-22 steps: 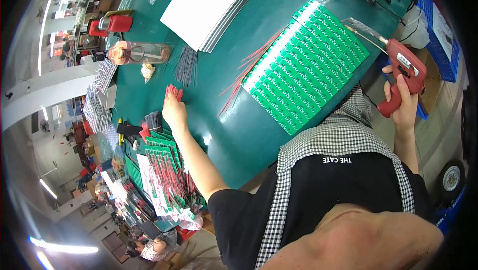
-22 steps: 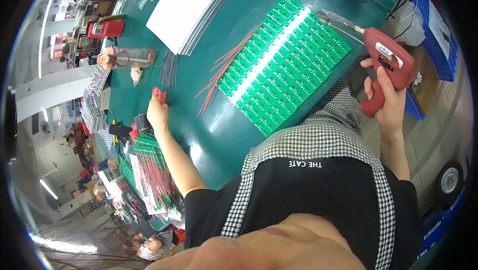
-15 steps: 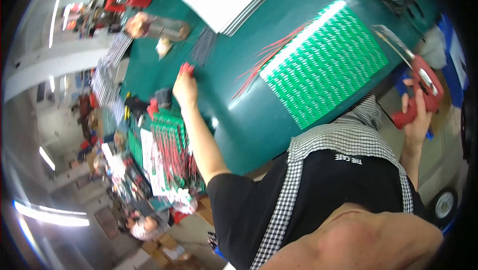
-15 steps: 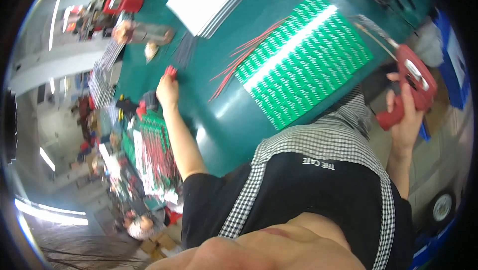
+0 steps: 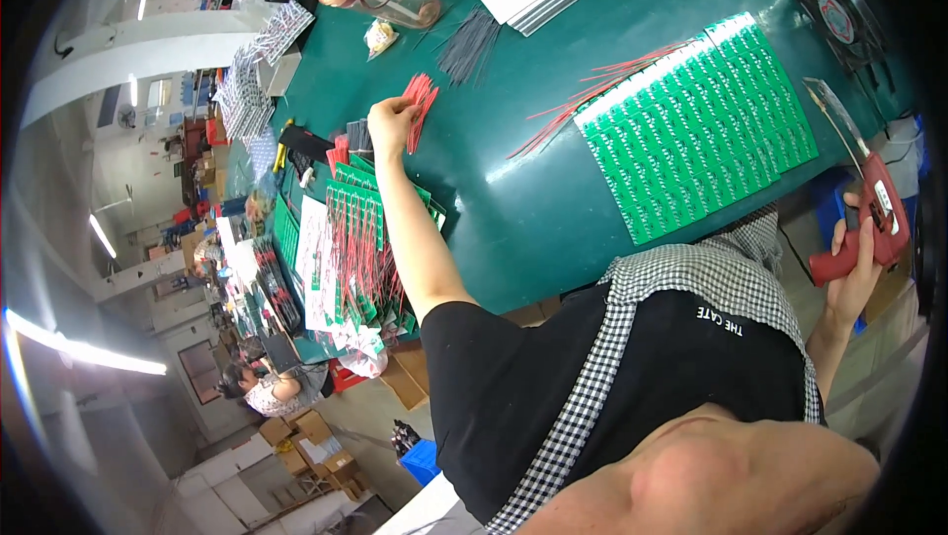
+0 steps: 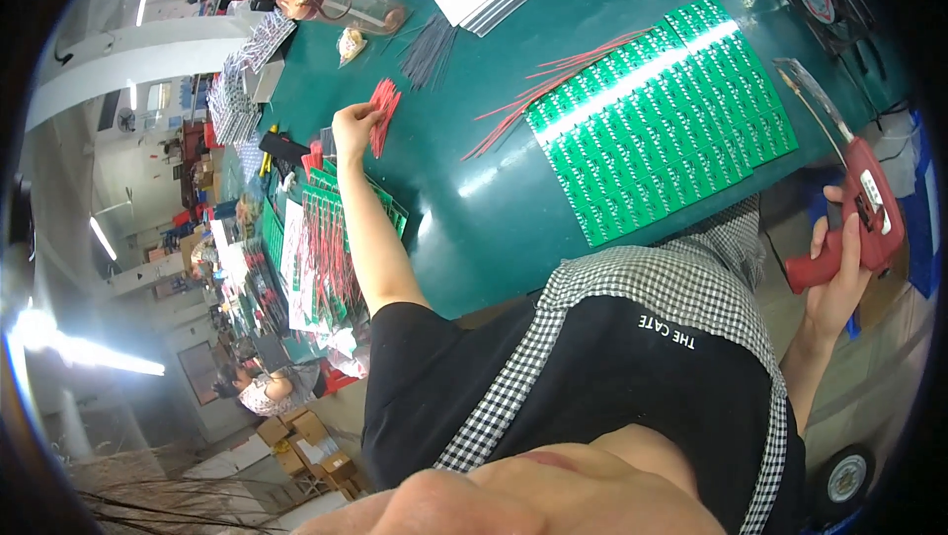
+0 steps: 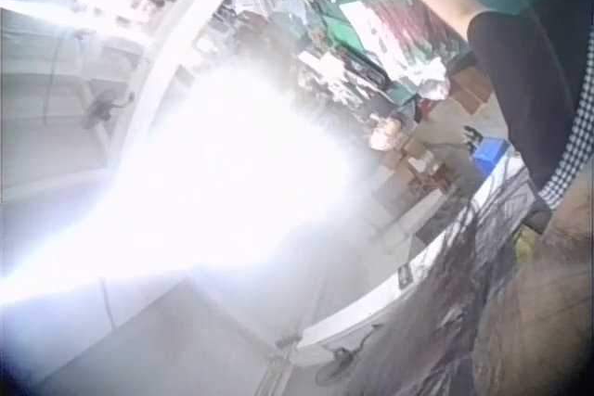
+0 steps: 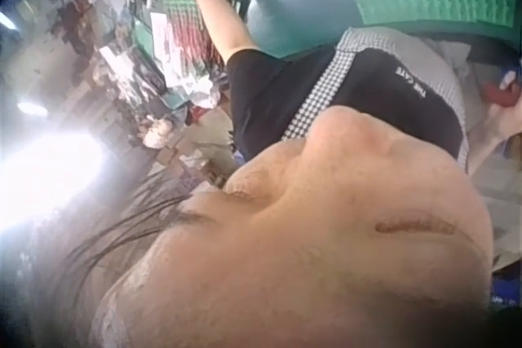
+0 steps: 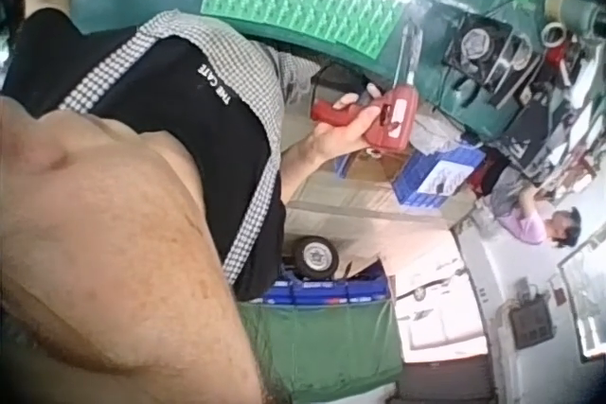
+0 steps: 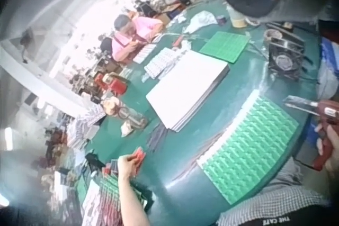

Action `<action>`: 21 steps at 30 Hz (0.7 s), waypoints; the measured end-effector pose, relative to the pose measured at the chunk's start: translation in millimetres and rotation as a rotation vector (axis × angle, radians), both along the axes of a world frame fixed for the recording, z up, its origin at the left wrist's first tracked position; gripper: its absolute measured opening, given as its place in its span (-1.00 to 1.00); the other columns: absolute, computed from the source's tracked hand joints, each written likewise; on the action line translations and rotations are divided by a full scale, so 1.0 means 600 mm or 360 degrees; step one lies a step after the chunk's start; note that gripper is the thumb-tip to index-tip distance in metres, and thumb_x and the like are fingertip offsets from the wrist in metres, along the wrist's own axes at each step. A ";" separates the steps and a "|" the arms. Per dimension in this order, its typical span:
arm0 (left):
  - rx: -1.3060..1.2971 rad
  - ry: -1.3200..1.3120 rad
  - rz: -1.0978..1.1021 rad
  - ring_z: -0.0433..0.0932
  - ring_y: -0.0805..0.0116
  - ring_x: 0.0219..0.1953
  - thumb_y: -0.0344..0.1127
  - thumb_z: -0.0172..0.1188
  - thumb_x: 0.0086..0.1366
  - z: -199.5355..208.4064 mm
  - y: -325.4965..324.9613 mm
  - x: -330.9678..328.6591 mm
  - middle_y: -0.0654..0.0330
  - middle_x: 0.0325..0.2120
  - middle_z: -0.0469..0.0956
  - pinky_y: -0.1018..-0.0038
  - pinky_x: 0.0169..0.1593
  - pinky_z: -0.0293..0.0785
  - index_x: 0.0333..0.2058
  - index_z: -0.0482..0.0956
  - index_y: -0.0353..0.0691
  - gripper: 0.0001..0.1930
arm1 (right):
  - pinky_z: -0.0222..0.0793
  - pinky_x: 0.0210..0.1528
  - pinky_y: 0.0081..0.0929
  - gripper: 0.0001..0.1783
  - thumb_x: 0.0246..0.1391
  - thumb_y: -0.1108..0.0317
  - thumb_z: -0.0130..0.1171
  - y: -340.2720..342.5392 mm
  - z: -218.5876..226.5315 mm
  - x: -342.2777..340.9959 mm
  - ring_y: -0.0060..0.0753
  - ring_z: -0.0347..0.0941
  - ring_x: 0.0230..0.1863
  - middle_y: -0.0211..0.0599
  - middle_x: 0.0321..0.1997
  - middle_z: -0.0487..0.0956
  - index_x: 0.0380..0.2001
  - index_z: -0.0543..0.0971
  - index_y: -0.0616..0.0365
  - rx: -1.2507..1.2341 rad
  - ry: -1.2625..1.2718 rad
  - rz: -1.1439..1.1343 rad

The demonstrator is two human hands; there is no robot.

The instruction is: Applying adhesive using a glue gun to connect wires to LED panels on an assembly line.

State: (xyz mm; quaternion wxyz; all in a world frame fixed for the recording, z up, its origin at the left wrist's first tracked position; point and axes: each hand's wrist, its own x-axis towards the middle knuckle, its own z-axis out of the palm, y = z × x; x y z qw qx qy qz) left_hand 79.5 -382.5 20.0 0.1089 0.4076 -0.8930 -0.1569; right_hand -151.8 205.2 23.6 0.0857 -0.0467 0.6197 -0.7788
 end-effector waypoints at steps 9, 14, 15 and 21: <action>0.0163 0.0473 -0.0135 0.56 0.41 -0.49 -0.54 0.08 0.13 0.041 0.010 0.004 0.08 -0.53 0.56 0.58 -0.38 0.45 -0.31 0.50 -0.52 -0.84 | 0.33 0.01 -0.44 -0.50 0.21 0.24 -0.14 -0.055 0.060 -0.102 -0.30 0.36 0.05 -0.02 0.10 0.34 0.16 0.13 0.19 -0.0521 -0.0500 0.0537; 0.0412 0.0676 -0.0140 0.55 0.43 -0.40 -0.50 0.08 0.19 0.070 0.139 -0.020 0.06 -0.44 0.56 0.60 -0.27 0.46 -0.29 0.48 -0.53 -0.83 | 0.23 0.07 -0.52 -0.47 0.13 0.11 -0.01 -0.108 0.000 -0.192 -0.51 0.32 0.09 -0.30 0.08 0.39 0.11 0.22 0.08 -0.0436 -0.0492 0.0657; 0.0487 0.0775 -0.0159 0.55 0.43 -0.40 -0.51 0.08 0.19 0.063 0.159 -0.026 0.07 -0.44 0.57 0.59 -0.26 0.46 -0.30 0.48 -0.52 -0.84 | 0.23 0.06 -0.55 -0.48 0.11 0.10 0.03 -0.113 -0.013 -0.208 -0.55 0.34 0.06 -0.36 0.05 0.41 0.08 0.25 0.06 -0.0362 -0.0489 0.0614; 0.0530 0.1052 -0.0025 0.55 0.37 -0.37 -0.52 0.06 0.20 0.036 0.238 0.017 0.04 -0.41 0.56 0.54 -0.24 0.47 -0.27 0.46 -0.48 -0.85 | 0.30 0.05 -0.49 -0.47 0.10 0.11 0.05 -0.174 -0.041 -0.240 -0.47 0.37 0.03 -0.28 0.00 0.43 0.07 0.26 0.12 -0.0470 -0.0520 0.0891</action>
